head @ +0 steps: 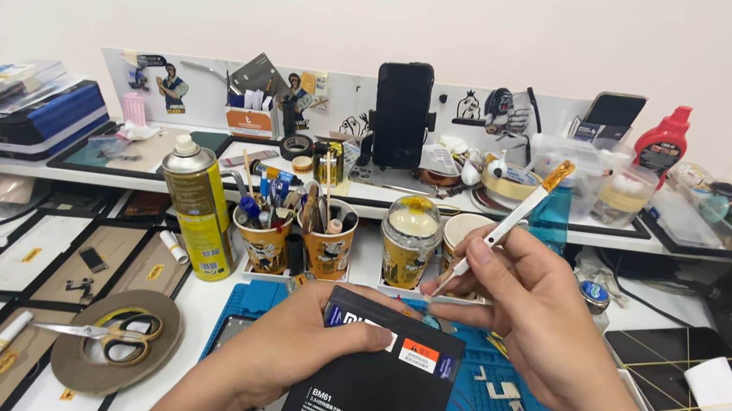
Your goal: The person uses multimeter probes to test a disassembled tablet screen, then cuts a piece of masking tape with scissors. They use tweezers to handle a small component and a screwdriver to work on the tablet's battery area.
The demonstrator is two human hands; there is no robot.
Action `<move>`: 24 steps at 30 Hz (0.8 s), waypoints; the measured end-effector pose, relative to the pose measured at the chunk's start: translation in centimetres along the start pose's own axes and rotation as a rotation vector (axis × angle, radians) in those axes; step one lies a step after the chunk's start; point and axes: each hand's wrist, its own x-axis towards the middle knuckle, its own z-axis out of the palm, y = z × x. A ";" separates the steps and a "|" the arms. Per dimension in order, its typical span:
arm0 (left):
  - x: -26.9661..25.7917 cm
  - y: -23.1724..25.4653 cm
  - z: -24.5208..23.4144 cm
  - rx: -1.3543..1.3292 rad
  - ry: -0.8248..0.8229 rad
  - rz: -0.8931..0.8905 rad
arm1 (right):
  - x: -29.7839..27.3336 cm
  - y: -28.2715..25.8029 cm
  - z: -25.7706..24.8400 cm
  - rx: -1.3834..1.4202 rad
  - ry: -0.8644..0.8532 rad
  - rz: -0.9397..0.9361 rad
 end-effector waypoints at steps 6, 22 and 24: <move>1.4 0.9 0.4 0.005 -0.098 -0.015 | -0.5 0.0 -0.9 0.025 0.140 -0.012; -0.1 -1.0 0.7 -0.169 -0.039 -0.132 | -2.6 4.4 -1.8 -0.013 0.174 -0.136; -0.2 -0.1 0.8 -0.234 -0.035 -0.200 | -2.7 4.3 -1.7 -0.019 0.236 -0.128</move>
